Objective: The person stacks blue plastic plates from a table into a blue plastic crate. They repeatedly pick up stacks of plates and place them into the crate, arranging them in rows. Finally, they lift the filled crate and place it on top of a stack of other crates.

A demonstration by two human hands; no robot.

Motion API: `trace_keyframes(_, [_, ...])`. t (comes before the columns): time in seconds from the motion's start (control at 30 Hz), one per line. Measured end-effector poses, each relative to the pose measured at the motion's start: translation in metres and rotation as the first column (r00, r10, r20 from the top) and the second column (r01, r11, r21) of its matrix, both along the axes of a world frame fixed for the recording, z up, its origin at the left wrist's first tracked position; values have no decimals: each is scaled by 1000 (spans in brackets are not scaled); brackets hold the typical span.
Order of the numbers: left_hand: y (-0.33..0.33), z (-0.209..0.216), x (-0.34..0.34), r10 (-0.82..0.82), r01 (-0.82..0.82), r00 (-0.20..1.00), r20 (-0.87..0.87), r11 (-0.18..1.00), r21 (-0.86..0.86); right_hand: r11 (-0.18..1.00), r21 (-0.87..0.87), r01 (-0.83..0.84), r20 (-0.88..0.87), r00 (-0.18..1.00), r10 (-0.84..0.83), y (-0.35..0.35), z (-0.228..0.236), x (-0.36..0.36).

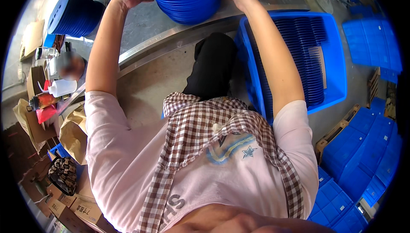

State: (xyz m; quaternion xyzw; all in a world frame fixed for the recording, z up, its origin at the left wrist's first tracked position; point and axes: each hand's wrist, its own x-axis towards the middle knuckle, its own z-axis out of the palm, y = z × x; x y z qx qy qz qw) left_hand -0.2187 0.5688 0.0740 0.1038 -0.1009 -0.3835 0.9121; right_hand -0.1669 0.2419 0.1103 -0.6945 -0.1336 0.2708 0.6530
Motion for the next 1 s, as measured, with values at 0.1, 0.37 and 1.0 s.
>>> trace_keyframes(0.1, [22,-10,19,164,-88,965,-206,938,336,999,7,-50,-22,998,50,2,-1,12])
trace_keyframes(0.37, [-43,9,4,438,-249,898,-39,579,777,976,193,-102,117,990,81,9,-17,21])
trace_keyframes(1.0, [-266,67,-72,467,-330,877,117,406,853,1000,17,-13,476,880,3,-178,37,-36])
